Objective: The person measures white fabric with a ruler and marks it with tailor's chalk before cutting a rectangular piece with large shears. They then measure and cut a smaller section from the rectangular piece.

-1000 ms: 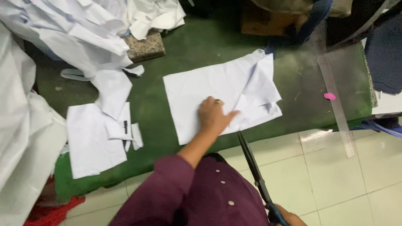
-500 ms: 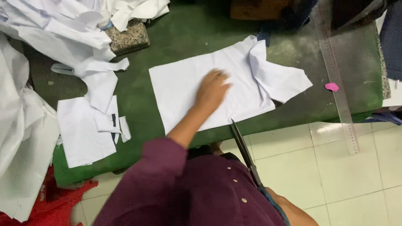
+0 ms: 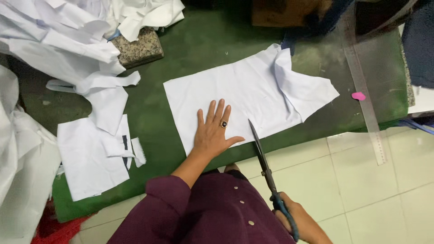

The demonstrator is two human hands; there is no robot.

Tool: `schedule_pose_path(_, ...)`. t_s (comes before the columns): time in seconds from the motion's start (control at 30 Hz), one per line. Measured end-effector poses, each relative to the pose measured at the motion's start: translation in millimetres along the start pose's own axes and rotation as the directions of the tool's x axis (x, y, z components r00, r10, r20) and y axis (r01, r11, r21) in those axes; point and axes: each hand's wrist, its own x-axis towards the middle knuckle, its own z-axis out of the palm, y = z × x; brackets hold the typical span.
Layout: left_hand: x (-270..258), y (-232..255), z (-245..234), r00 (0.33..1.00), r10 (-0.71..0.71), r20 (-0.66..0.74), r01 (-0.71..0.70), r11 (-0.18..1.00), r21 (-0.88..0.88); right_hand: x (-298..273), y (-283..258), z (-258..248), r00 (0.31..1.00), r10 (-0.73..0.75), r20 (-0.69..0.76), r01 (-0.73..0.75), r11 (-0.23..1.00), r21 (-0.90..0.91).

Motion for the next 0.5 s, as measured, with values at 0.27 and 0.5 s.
schedule_pose_path(0.27,-2,-6,6,0.995,-0.008,-0.097,0.006,1.0,-0.016,29,-45,5,0.999,0.024,0.039,-0.03,0.986,0.164)
schedule_pose_path(0.5,-2,-7,-2,0.997,-0.03,-0.068,0.028,0.999,-0.03,27,-66,-17,0.974,-0.138,0.182,0.08,0.953,0.294)
